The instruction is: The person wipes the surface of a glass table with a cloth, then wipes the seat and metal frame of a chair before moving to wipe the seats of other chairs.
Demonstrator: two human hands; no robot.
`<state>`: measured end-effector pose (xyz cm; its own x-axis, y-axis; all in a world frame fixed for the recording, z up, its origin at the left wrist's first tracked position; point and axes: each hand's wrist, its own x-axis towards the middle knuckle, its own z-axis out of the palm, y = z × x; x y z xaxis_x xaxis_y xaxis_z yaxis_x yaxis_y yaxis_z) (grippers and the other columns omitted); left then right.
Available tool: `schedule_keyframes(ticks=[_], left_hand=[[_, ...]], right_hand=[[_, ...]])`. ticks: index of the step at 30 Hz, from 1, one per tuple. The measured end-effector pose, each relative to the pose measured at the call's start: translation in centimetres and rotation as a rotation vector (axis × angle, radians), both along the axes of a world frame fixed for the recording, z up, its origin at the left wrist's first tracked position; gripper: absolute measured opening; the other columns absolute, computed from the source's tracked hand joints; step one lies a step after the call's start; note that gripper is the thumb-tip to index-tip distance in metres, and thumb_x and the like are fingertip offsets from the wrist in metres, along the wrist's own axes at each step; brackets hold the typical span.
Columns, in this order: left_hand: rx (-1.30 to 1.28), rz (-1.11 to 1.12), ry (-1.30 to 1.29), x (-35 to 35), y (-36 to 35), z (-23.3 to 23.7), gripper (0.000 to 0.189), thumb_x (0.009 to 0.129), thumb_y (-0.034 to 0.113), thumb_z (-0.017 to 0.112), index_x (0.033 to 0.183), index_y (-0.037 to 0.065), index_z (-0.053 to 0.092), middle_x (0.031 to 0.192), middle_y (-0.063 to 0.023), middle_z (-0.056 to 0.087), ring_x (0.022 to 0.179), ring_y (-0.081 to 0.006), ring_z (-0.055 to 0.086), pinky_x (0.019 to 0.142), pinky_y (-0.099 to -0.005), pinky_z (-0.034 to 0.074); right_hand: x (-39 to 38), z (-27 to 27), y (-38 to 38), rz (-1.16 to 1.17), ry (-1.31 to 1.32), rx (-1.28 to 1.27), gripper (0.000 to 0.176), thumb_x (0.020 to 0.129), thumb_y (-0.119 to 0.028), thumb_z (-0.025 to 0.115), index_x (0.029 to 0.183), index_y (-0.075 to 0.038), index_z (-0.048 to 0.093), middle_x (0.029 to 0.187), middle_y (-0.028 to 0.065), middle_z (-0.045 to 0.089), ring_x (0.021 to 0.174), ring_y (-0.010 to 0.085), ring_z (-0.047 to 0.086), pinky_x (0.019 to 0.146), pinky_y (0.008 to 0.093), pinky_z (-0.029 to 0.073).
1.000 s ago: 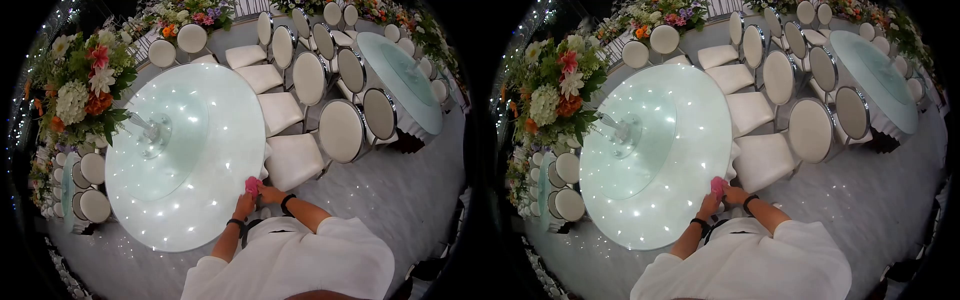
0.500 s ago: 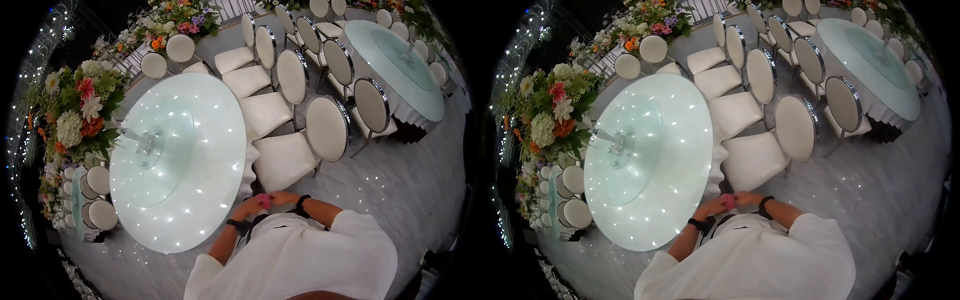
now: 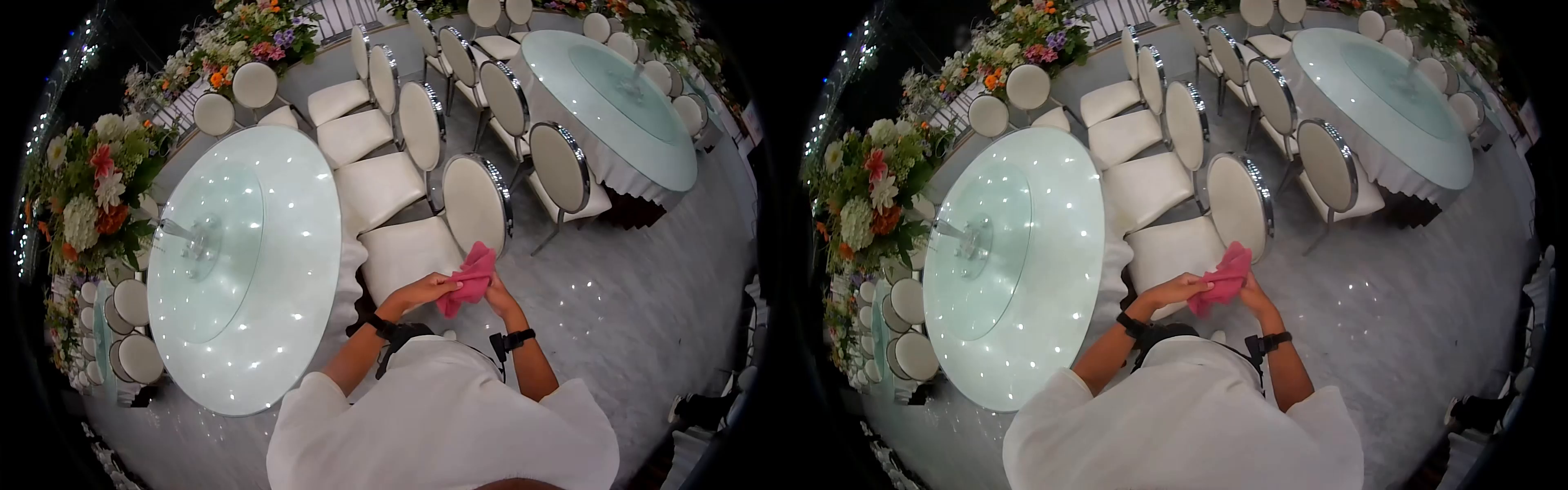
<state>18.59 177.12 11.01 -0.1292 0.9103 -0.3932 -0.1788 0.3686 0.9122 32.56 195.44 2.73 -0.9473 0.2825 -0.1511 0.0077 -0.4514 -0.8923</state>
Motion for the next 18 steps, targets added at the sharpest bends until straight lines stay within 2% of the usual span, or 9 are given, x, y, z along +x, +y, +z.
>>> schedule_keyframes(ticks=[6, 8, 10, 12, 14, 15, 16, 17, 18], left_hand=[[-0.12, 0.145, 0.157, -1.4, 4.2, -4.1, 0.038, 0.098, 0.036, 0.058, 0.11, 0.001, 0.069, 0.092, -0.0011, 0.068, 0.08, -0.0077, 0.057, 0.076, -0.0236, 0.046], [0.116, 0.248, 0.161, -1.7, 5.4, -4.8, 0.028, 0.094, 0.023, 0.064, 0.111, 0.001, 0.067, 0.093, -0.0021, 0.067, 0.08, -0.0081, 0.058, 0.076, -0.0248, 0.047], [0.139, 0.258, 0.142, -2.2, 7.5, -4.4, 0.027, 0.092, 0.018, 0.065, 0.112, 0.001, 0.065, 0.094, -0.0025, 0.067, 0.083, -0.0085, 0.059, 0.077, -0.0252, 0.048], [0.158, 0.285, 0.134, -3.5, 9.3, -3.0, 0.027, 0.09, 0.013, 0.066, 0.114, 0.0, 0.064, 0.094, -0.0029, 0.067, 0.086, -0.009, 0.06, 0.077, -0.0255, 0.049], [0.138, 0.377, 0.144, -4.2, 11.3, -1.2, 0.036, 0.09, 0.015, 0.067, 0.123, 0.004, 0.057, 0.094, 0.0, 0.066, 0.078, -0.0028, 0.056, 0.059, -0.0185, 0.04], [0.144, 0.379, 0.146, -5.0, 12.6, -1.1, 0.036, 0.09, 0.015, 0.067, 0.123, 0.004, 0.057, 0.094, 0.0, 0.066, 0.078, -0.0028, 0.056, 0.059, -0.0185, 0.04], [0.239, 0.47, 0.196, -5.9, 13.9, -1.3, 0.037, 0.088, 0.009, 0.066, 0.123, 0.002, 0.056, 0.102, -0.0035, 0.065, 0.09, -0.0077, 0.058, 0.073, -0.023, 0.045], [0.335, 0.56, 0.243, -6.8, 15.2, -1.7, 0.038, 0.087, 0.004, 0.066, 0.123, -0.001, 0.054, 0.11, -0.0069, 0.064, 0.101, -0.0125, 0.061, 0.087, -0.0274, 0.05], [0.511, 0.608, 0.278, -8.3, 17.1, -4.4, 0.043, 0.086, 0.0, 0.063, 0.126, -0.001, 0.05, 0.116, -0.0105, 0.062, 0.106, -0.0155, 0.06, 0.092, -0.0286, 0.049]], right_hand=[[1.8, 3.9, 2.8, -0.155, -0.089, -0.237, 0.074, 0.091, -0.008, 0.062, 0.152, -0.016, 0.021, 0.135, 0.0093, 0.05, 0.117, 0.0251, 0.056, 0.096, 0.0358, 0.048], [1.0, 4.2, 3.7, -0.208, -0.117, -0.195, 0.071, 0.093, -0.01, 0.061, 0.152, -0.016, 0.022, 0.134, 0.0097, 0.051, 0.117, 0.0232, 0.056, 0.095, 0.0362, 0.049], [0.1, 4.2, 5.5, -0.27, -0.144, -0.159, 0.067, 0.094, -0.011, 0.059, 0.151, -0.015, 0.023, 0.134, 0.0101, 0.052, 0.117, 0.0213, 0.056, 0.094, 0.0366, 0.05], [-2.4, 3.1, 7.5, -0.419, -0.073, 0.095, 0.062, 0.095, -0.013, 0.06, 0.148, -0.012, 0.029, 0.129, 0.0092, 0.056, 0.116, 0.0201, 0.056, 0.093, 0.0351, 0.049], [-4.6, 2.0, 8.7, -0.492, -0.053, 0.238, 0.058, 0.094, -0.014, 0.06, 0.145, -0.007, 0.034, 0.128, 0.013, 0.057, 0.116, 0.0244, 0.057, 0.093, 0.0351, 0.049], [-6.0, 1.4, 9.8, -0.567, -0.033, 0.383, 0.054, 0.094, -0.015, 0.061, 0.142, -0.003, 0.038, 0.126, 0.0168, 0.058, 0.116, 0.0287, 0.058, 0.093, 0.0351, 0.049], [-7.8, 0.6, 11.2, -0.568, -0.027, 0.387, 0.054, 0.094, -0.015, 0.061, 0.142, -0.003, 0.038, 0.126, 0.0168, 0.058, 0.116, 0.0287, 0.058, 0.093, 0.0351, 0.049], [-9.8, -0.4, 12.8, -0.552, 0.002, 0.628, 0.051, 0.093, -0.015, 0.061, 0.138, -0.001, 0.042, 0.123, 0.0206, 0.058, 0.114, 0.0329, 0.058, 0.093, 0.0382, 0.048], [-11.1, -1.0, 14.2, -0.529, 0.031, 0.87, 0.047, 0.093, -0.016, 0.061, 0.135, 0.0, 0.045, 0.119, 0.0244, 0.058, 0.112, 0.0371, 0.058, 0.093, 0.0414, 0.047]])
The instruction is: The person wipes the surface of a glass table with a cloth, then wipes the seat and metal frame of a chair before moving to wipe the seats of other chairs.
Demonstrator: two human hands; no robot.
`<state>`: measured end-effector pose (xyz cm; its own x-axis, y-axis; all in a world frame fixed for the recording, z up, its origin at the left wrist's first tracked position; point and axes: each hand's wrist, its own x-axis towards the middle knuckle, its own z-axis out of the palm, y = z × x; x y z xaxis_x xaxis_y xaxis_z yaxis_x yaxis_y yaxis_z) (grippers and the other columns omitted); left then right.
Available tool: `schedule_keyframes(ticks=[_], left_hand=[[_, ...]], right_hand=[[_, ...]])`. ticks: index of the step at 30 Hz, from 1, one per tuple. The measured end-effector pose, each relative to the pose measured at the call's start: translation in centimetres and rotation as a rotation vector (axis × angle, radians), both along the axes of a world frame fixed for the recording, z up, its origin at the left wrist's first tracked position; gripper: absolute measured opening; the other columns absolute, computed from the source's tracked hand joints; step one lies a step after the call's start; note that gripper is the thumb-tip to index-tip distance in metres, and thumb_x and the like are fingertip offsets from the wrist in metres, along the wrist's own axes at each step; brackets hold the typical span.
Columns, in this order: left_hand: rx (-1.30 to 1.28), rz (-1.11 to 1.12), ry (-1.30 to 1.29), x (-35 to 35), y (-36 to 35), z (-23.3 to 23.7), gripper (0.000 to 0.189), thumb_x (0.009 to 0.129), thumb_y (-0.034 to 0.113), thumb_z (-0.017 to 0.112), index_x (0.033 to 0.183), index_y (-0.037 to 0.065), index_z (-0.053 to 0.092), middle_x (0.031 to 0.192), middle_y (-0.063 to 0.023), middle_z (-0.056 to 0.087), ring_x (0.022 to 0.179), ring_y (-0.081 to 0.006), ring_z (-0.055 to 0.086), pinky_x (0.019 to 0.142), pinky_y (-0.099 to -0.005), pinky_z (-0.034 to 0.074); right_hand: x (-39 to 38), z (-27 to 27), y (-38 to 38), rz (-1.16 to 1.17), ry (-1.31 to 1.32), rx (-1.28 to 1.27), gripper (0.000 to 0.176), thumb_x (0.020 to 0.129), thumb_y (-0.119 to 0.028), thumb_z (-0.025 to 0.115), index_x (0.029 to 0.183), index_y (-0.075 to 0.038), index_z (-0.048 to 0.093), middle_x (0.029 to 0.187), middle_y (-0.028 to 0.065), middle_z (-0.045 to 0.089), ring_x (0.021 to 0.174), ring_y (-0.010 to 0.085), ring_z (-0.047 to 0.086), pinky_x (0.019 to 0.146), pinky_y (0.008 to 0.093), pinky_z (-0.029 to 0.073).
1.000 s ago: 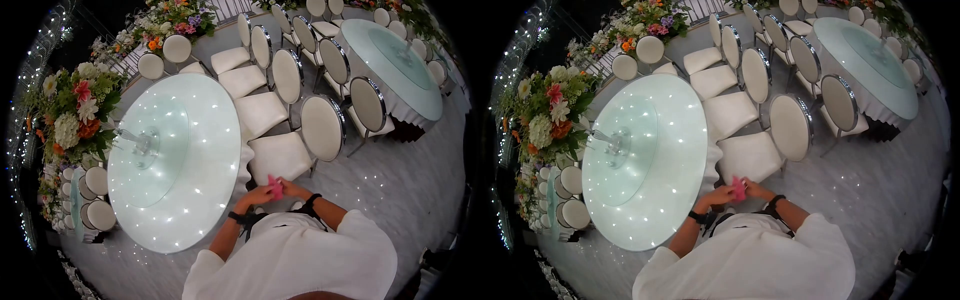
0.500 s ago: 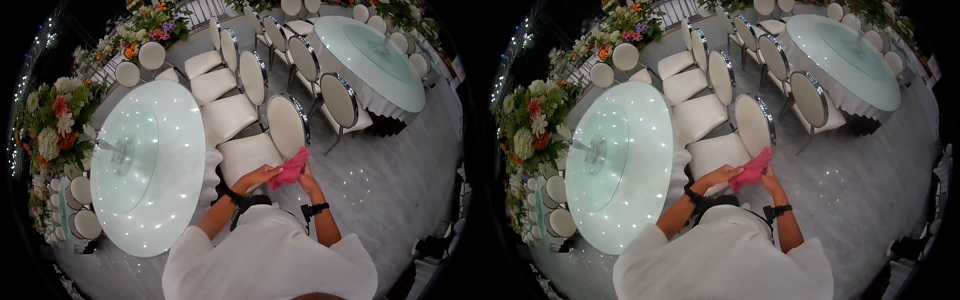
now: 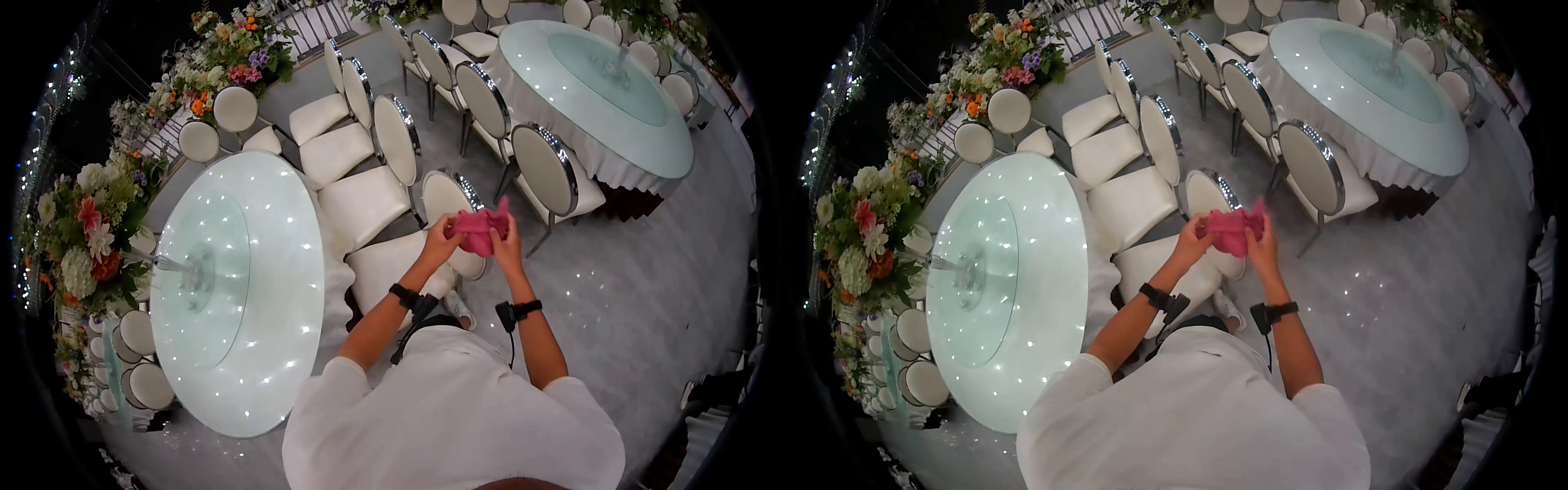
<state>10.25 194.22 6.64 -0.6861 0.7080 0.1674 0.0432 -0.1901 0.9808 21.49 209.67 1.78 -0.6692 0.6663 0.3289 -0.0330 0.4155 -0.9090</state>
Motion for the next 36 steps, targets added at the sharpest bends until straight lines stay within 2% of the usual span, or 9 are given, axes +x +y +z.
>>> schedule_keyframes(ticks=[4, 9, 12, 18, 22, 25, 27, 31, 36], left_hand=[[-0.089, 0.122, 0.117, -2.2, 3.5, 1.6, 0.043, 0.085, -0.003, 0.061, 0.127, 0.0, 0.05, 0.125, -0.0138, 0.059, 0.115, -0.0214, 0.059, 0.1, -0.032, 0.045], [-0.158, 0.217, 0.196, -3.6, 7.6, -1.0, 0.041, 0.081, 0.0, 0.063, 0.121, 0.002, 0.054, 0.124, -0.0163, 0.06, 0.113, -0.0264, 0.059, 0.098, -0.0355, 0.046], [-0.244, 0.353, 0.673, -3.4, 10.0, -3.1, 0.038, 0.078, 0.003, 0.062, 0.116, 0.006, 0.058, 0.118, -0.0142, 0.06, 0.111, -0.0363, 0.053, 0.099, -0.0445, 0.04], [-0.375, 0.426, 0.777, -3.7, 11.2, -3.1, 0.033, 0.078, 0.006, 0.059, 0.111, 0.013, 0.063, 0.131, -0.0074, 0.053, 0.122, -0.0295, 0.047, 0.103, -0.0469, 0.033], [-0.438, 0.439, 0.924, -8.0, 12.0, -0.3, 0.021, 0.084, 0.008, 0.057, 0.105, 0.01, 0.063, 0.121, -0.0111, 0.059, 0.116, -0.0308, 0.052, 0.102, -0.0436, 0.033], [-0.563, 0.119, 0.795, -13.1, 12.4, -1.0, 0.018, 0.088, 0.009, 0.052, 0.102, 0.008, 0.063, 0.113, -0.0124, 0.064, 0.112, -0.0298, 0.057, 0.099, -0.0452, 0.036], [-0.556, -0.037, 0.144, -14.9, 11.8, -1.7, 0.017, 0.093, 0.008, 0.048, 0.101, 0.006, 0.063, 0.11, -0.013, 0.068, 0.111, -0.0299, 0.06, 0.097, -0.0456, 0.04], [-0.504, 0.073, 0.336, -14.0, 9.9, -5.3, 0.02, 0.09, 0.004, 0.047, 0.105, 0.002, 0.061, 0.119, -0.0197, 0.064, 0.116, -0.035, 0.056, 0.097, -0.0428, 0.044], [-0.272, 0.299, 0.543, -8.9, 7.6, -4.5, 0.041, 0.091, 0.0, 0.044, 0.132, -0.003, 0.048, 0.14, -0.0256, 0.047, 0.134, -0.0434, 0.04, 0.113, -0.0427, 0.032]], right_hand=[[-2.0, -2.8, 1.5, -0.111, -0.399, 0.279, 0.036, 0.097, -0.031, 0.053, 0.112, 0.001, 0.059, 0.105, 0.0286, 0.058, 0.097, 0.0459, 0.054, 0.088, 0.0513, 0.043], [2.6, -3.6, -0.1, -0.029, -0.435, 0.221, 0.039, 0.102, -0.03, 0.043, 0.096, 0.004, 0.06, 0.095, 0.0281, 0.058, 0.089, 0.0443, 0.054, 0.082, 0.0514, 0.042], [4.0, -3.4, 1.1, 0.088, -0.512, 0.195, 0.039, 0.102, -0.031, 0.046, 0.093, 0.004, 0.06, 0.091, 0.0271, 0.058, 0.088, 0.0433, 0.054, 0.08, 0.0504, 0.043], [1.9, -1.0, 2.6, 0.216, -0.451, 0.245, 0.04, 0.101, -0.031, 0.049, 0.121, 0.003, 0.053, 0.111, 0.0262, 0.058, 0.102, 0.0424, 0.056, 0.09, 0.0451, 0.044], [-5.2, 1.2, 3.3, 0.416, -0.268, -0.095, 0.052, 0.1, -0.027, 0.051, 0.14, 0.004, 0.037, 0.134, 0.0259, 0.049, 0.126, 0.0375, 0.048, 0.107, 0.0418, 0.035], [-10.5, 1.8, 4.2, 0.506, -0.155, -0.072, 0.055, 0.101, -0.03, 0.051, 0.141, 0.003, 0.034, 0.136, 0.0239, 0.048, 0.13, 0.0334, 0.046, 0.108, 0.0398, 0.035], [-12.7, 1.7, 4.7, 0.514, -0.172, -0.004, 0.066, 0.097, -0.031, 0.058, 0.145, 0.001, 0.029, 0.139, 0.0218, 0.046, 0.132, 0.031, 0.043, 0.11, 0.0385, 0.033], [-13.2, 3.6, 6.2, 0.736, -0.227, -0.031, 0.08, 0.092, -0.032, 0.066, 0.15, -0.001, 0.021, 0.143, 0.019, 0.042, 0.134, 0.0287, 0.041, 0.111, 0.0379, 0.032], [-11.3, 3.5, 7.8, 0.963, -0.208, -0.053, 0.087, 0.088, -0.022, 0.068, 0.152, -0.002, 0.012, 0.15, 0.0183, 0.032, 0.138, 0.0261, 0.034, 0.114, 0.0385, 0.028]])
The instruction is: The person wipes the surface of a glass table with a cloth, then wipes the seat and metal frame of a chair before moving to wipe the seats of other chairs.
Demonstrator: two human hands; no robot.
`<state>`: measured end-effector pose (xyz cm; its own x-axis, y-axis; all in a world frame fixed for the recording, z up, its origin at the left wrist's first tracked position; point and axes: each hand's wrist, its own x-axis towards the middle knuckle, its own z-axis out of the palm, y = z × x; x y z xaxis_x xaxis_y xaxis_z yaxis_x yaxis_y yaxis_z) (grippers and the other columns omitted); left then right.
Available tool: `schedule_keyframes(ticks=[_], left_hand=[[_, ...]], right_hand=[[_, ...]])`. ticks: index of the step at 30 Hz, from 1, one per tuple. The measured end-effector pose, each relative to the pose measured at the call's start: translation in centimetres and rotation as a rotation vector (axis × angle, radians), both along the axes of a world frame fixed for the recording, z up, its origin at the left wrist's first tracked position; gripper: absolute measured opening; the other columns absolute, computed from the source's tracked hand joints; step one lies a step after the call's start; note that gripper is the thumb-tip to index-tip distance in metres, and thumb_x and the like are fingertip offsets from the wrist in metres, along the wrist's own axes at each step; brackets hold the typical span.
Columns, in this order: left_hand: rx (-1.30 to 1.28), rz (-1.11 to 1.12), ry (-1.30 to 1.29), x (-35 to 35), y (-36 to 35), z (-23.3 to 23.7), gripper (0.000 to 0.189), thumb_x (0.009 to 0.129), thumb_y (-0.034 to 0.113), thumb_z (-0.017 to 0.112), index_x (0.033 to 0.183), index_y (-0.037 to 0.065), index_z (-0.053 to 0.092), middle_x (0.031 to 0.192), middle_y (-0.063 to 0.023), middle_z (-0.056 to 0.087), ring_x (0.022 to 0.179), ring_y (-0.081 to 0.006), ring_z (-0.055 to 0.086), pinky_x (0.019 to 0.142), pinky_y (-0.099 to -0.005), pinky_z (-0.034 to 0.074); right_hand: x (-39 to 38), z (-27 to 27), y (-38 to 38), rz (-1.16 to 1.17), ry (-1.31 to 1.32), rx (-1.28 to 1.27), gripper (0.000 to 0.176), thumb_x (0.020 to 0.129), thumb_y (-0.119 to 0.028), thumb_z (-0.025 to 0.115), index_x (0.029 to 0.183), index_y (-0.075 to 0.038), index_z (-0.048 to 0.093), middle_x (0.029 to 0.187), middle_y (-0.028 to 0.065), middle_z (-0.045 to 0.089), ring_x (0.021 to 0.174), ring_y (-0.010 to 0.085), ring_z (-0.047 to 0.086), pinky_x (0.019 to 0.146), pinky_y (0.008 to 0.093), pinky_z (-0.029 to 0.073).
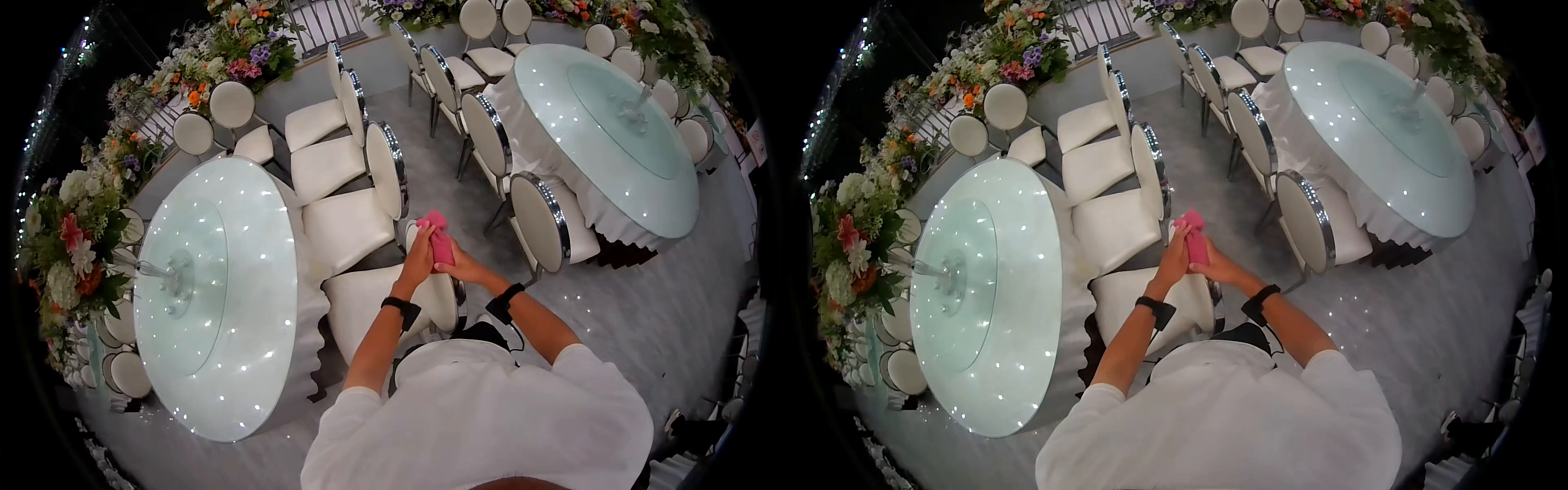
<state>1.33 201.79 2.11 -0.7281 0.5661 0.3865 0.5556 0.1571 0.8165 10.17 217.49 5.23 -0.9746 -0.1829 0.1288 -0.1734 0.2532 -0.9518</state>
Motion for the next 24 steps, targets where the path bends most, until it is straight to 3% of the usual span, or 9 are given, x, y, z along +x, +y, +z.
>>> schedule_keyframes(ticks=[3, 8, 10, 12, 16, 17, 18, 22, 24], left_hand=[[-0.116, 0.014, 0.083, 2.1, -0.7, 1.9, 0.045, 0.086, -0.004, 0.045, 0.131, -0.003, 0.05, 0.14, -0.0247, 0.047, 0.134, -0.0425, 0.04, 0.112, -0.045, 0.033], [-0.327, -0.09, 0.222, 5.9, -1.0, 5.5, 0.056, 0.069, -0.002, 0.055, 0.125, -0.002, 0.052, 0.133, -0.0231, 0.051, 0.129, -0.0409, 0.044, 0.109, -0.049, 0.035], [-0.375, -0.092, 0.21, 6.7, -1.1, 6.0, 0.053, 0.074, 0.002, 0.056, 0.127, -0.003, 0.05, 0.134, -0.0241, 0.048, 0.131, -0.042, 0.042, 0.109, -0.0507, 0.034], [-0.411, -0.089, 0.199, 7.2, -0.5, 5.8, 0.051, 0.078, 0.006, 0.058, 0.128, -0.003, 0.049, 0.136, -0.0251, 0.046, 0.132, -0.0432, 0.04, 0.109, -0.0524, 0.033], [-0.446, 0.051, 0.201, 7.0, 2.0, 3.7, 0.059, 0.092, 0.031, 0.056, 0.135, -0.006, 0.043, 0.143, -0.0296, 0.037, 0.132, -0.0513, 0.035, 0.109, -0.0567, 0.031], [-0.454, 0.105, 0.274, 6.8, 2.5, 3.1, 0.066, 0.095, 0.042, 0.054, 0.136, -0.008, 0.042, 0.143, -0.0303, 0.037, 0.132, -0.0544, 0.034, 0.107, -0.0607, 0.032], [-0.456, 0.108, 0.278, 6.0, 3.0, 1.3, 0.066, 0.095, 0.042, 0.054, 0.136, -0.008, 0.042, 0.143, -0.0303, 0.037, 0.132, -0.0544, 0.034, 0.107, -0.0607, 0.032], [-0.609, 0.139, 0.634, 0.2, 4.6, -7.9, 0.075, 0.094, 0.05, 0.052, 0.138, -0.009, 0.039, 0.143, -0.0337, 0.037, 0.129, -0.0612, 0.033, 0.105, -0.0637, 0.033], [-0.651, 0.133, 0.704, -1.0, 4.4, -10.7, 0.075, 0.094, 0.051, 0.051, 0.138, -0.009, 0.04, 0.143, -0.0342, 0.037, 0.128, -0.0622, 0.033, 0.105, -0.0643, 0.034]], right_hand=[[3.0, -0.6, -0.1, 0.035, -0.109, -0.104, 0.084, 0.09, -0.018, 0.065, 0.152, -0.003, 0.011, 0.149, 0.0179, 0.032, 0.138, 0.0262, 0.034, 0.114, 0.0379, 0.028], [7.3, -3.8, 0.7, 0.141, -0.164, -0.001, 0.084, 0.091, -0.02, 0.065, 0.152, -0.003, 0.01, 0.147, 0.0188, 0.035, 0.136, 0.0255, 0.036, 0.112, 0.0373, 0.032], [8.0, -3.0, 1.0, 0.205, -0.152, 0.01, 0.085, 0.091, -0.021, 0.065, 0.152, -0.003, 0.009, 0.146, 0.0192, 0.037, 0.134, 0.0252, 0.039, 0.111, 0.0371, 0.034], [7.4, -1.0, 2.3, 0.314, -0.358, 0.076, 0.073, 0.09, -0.022, 0.067, 0.147, -0.001, 0.027, 0.135, 0.0179, 0.051, 0.122, 0.0242, 0.052, 0.104, 0.0366, 0.041], [3.7, 1.7, 2.6, 0.41, -0.554, 0.28, 0.055, 0.089, -0.025, 0.067, 0.134, 0.001, 0.047, 0.12, 0.0145, 0.061, 0.108, 0.0222, 0.059, 0.096, 0.0354, 0.047], [2.9, -0.3, 2.4, 0.328, -0.418, 0.186, 0.051, 0.089, -0.025, 0.067, 0.131, 0.0, 0.051, 0.115, 0.0137, 0.064, 0.103, 0.0222, 0.061, 0.093, 0.0353, 0.048], [2.0, -2.4, 2.1, 0.245, -0.282, 0.092, 0.048, 0.089, -0.026, 0.067, 0.128, 0.0, 0.054, 0.11, 0.0128, 0.067, 0.099, 0.0222, 0.063, 0.089, 0.0353, 0.05], [-0.3, -4.6, 1.0, 0.049, 0.031, 0.011, 0.05, 0.09, -0.026, 0.067, 0.131, -0.002, 0.053, 0.114, 0.0132, 0.067, 0.101, 0.023, 0.064, 0.089, 0.0369, 0.051], [-1.0, -0.7, 0.4, 0.012, -0.302, 0.31, 0.056, 0.092, -0.024, 0.064, 0.14, -0.003, 0.045, 0.134, 0.0143, 0.057, 0.121, 0.0223, 0.055, 0.1, 0.0367, 0.045]])
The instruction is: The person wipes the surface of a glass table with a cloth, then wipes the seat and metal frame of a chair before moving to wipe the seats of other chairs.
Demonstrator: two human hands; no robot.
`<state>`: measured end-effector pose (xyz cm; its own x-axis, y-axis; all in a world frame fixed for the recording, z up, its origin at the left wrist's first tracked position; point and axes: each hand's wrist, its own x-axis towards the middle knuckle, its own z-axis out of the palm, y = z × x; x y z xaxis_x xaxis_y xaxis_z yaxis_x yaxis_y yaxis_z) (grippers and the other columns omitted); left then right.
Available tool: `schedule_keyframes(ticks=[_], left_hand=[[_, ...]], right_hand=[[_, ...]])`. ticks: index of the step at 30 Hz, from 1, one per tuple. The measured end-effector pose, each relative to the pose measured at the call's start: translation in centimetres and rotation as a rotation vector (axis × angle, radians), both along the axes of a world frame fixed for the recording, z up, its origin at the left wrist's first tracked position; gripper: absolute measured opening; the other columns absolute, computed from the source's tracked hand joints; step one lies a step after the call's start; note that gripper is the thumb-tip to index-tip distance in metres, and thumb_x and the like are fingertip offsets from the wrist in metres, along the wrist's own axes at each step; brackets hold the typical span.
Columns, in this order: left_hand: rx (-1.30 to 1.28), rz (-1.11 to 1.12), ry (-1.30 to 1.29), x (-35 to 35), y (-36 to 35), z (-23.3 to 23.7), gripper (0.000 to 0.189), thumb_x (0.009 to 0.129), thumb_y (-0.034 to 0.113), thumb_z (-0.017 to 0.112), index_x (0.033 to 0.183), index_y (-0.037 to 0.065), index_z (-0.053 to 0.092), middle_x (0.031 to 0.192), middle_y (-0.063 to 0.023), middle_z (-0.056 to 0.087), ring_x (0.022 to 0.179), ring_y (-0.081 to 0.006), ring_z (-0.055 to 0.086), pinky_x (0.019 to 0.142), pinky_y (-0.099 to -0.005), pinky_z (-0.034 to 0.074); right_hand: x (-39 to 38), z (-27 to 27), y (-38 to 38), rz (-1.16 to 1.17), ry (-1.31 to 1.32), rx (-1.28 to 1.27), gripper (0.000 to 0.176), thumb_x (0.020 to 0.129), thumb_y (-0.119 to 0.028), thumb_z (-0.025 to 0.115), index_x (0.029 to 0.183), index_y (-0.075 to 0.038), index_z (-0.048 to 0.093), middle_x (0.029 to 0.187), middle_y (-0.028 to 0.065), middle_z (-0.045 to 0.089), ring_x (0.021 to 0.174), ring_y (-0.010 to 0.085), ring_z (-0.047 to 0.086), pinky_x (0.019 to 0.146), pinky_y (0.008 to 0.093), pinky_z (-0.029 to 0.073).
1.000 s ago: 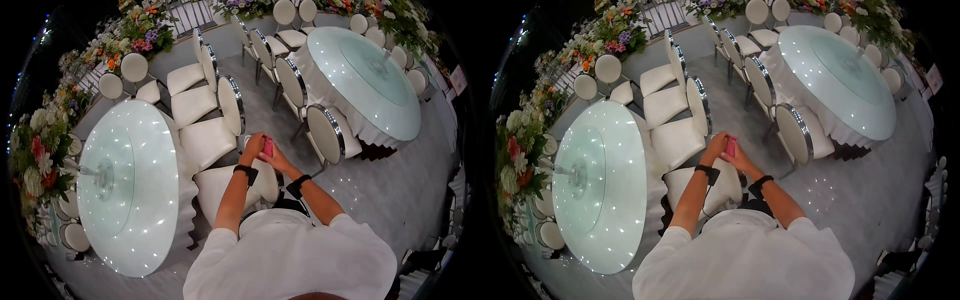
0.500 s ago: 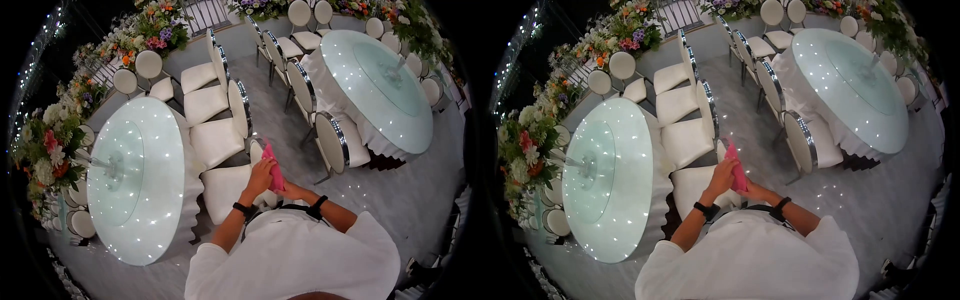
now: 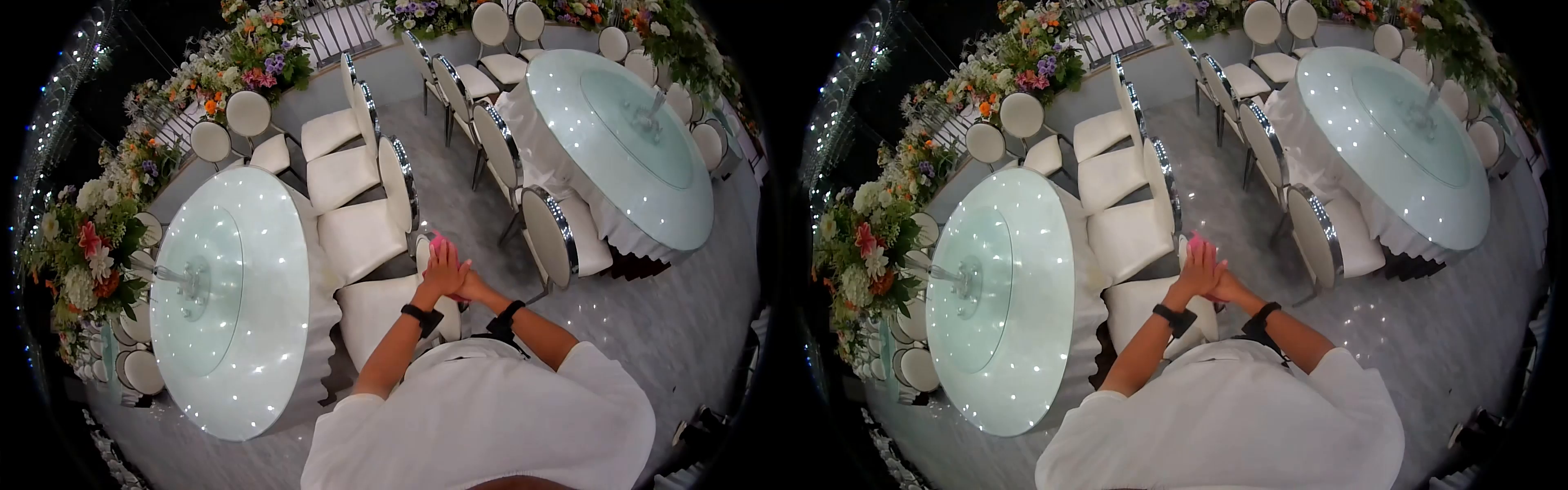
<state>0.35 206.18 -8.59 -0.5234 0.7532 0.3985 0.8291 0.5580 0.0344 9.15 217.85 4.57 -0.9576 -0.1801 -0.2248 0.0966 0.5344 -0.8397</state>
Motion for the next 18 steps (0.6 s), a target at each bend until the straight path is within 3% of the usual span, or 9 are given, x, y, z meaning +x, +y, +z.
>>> schedule_keyframes(ticks=[3, 5, 6, 8, 9, 11, 12, 15, 18], left_hand=[[-0.029, 0.041, -0.128, -2.8, 0.9, 0.2, 0.076, 0.094, 0.055, 0.047, 0.137, -0.008, 0.043, 0.144, -0.0332, 0.036, 0.13, -0.0618, 0.032, 0.107, -0.0647, 0.03], [-0.06, 0.127, -0.286, -4.0, 1.8, 1.4, 0.047, 0.099, 0.041, 0.044, 0.128, 0.006, 0.057, 0.132, -0.032, 0.047, 0.127, -0.0519, 0.037, 0.1, -0.074, 0.026], [-0.054, 0.122, -0.285, -4.0, 2.0, 4.3, 0.047, 0.099, 0.041, 0.044, 0.128, 0.006, 0.057, 0.132, -0.032, 0.047, 0.127, -0.0519, 0.037, 0.1, -0.074, 0.026], [-0.354, 0.046, -0.574, -3.0, 1.5, 12.3, 0.052, 0.1, 0.042, 0.041, 0.13, 0.002, 0.055, 0.141, -0.0306, 0.041, 0.134, -0.0513, 0.03, 0.104, -0.0707, 0.025], [-0.348, 0.038, -0.574, -2.5, 2.0, 12.8, 0.052, 0.1, 0.042, 0.041, 0.13, 0.002, 0.055, 0.141, -0.0306, 0.041, 0.134, -0.0513, 0.03, 0.104, -0.0707, 0.025], [-0.271, 0.408, -0.55, -1.3, 3.1, 13.5, 0.059, 0.098, 0.042, 0.041, 0.132, -0.005, 0.052, 0.148, -0.0276, 0.036, 0.14, -0.047, 0.026, 0.111, -0.063, 0.022], [-0.265, 0.403, -0.554, -1.2, 2.9, 13.0, 0.059, 0.098, 0.042, 0.041, 0.132, -0.005, 0.052, 0.148, -0.0276, 0.036, 0.14, -0.047, 0.026, 0.111, -0.063, 0.022], [-0.138, 0.139, -0.353, -0.1, 1.4, 10.6, 0.063, 0.096, 0.04, 0.044, 0.131, -0.012, 0.05, 0.15, -0.0258, 0.036, 0.142, -0.0418, 0.026, 0.114, -0.0562, 0.021], [-0.081, -0.053, -0.179, 3.3, 0.5, 10.2, 0.062, 0.092, 0.038, 0.049, 0.13, -0.012, 0.051, 0.147, -0.0243, 0.041, 0.142, -0.0368, 0.029, 0.116, -0.0507, 0.02]], right_hand=[[-2.1, -0.4, -0.3, -0.018, -0.004, -0.227, 0.058, 0.093, -0.025, 0.063, 0.143, -0.004, 0.042, 0.14, 0.0139, 0.051, 0.127, 0.0223, 0.049, 0.104, 0.0366, 0.041], [-3.1, -1.1, -0.2, -0.037, -0.013, -0.449, 0.061, 0.094, -0.026, 0.062, 0.146, -0.005, 0.039, 0.146, 0.0136, 0.046, 0.133, 0.0223, 0.044, 0.108, 0.0365, 0.037], [-3.3, -1.4, -0.1, -0.047, -0.019, -0.559, 0.062, 0.094, -0.026, 0.062, 0.147, -0.005, 0.037, 0.149, 0.0134, 0.043, 0.136, 0.0223, 0.041, 0.11, 0.0365, 0.035], [-3.3, -1.8, 0.0, -0.04, -0.009, -0.528, 0.063, 0.095, -0.027, 0.06, 0.148, -0.006, 0.035, 0.151, 0.0132, 0.04, 0.138, 0.0224, 0.038, 0.112, 0.0362, 0.033], [-3.2, -1.5, -0.1, -0.027, -0.003, -0.504, 0.063, 0.096, -0.029, 0.059, 0.149, -0.006, 0.034, 0.153, 0.0129, 0.037, 0.14, 0.0226, 0.035, 0.113, 0.036, 0.03], [-2.6, -1.1, -0.7, -0.099, 0.061, -0.409, 0.063, 0.095, -0.028, 0.06, 0.148, -0.005, 0.035, 0.149, 0.0139, 0.042, 0.135, 0.0224, 0.041, 0.11, 0.036, 0.035], [-2.2, -0.9, -1.0, -0.163, 0.124, -0.323, 0.063, 0.093, -0.027, 0.062, 0.147, -0.005, 0.037, 0.145, 0.015, 0.048, 0.131, 0.0223, 0.047, 0.107, 0.036, 0.039], [0.1, -1.9, -1.3, -0.132, 0.339, -0.235, 0.062, 0.093, -0.025, 0.063, 0.145, -0.004, 0.039, 0.143, 0.0153, 0.049, 0.13, 0.0243, 0.048, 0.107, 0.0371, 0.039], [4.7, -3.6, -0.6, -0.077, 0.121, -0.203, 0.06, 0.091, -0.026, 0.066, 0.141, -0.003, 0.043, 0.14, 0.0162, 0.051, 0.13, 0.0264, 0.048, 0.107, 0.0387, 0.039]])
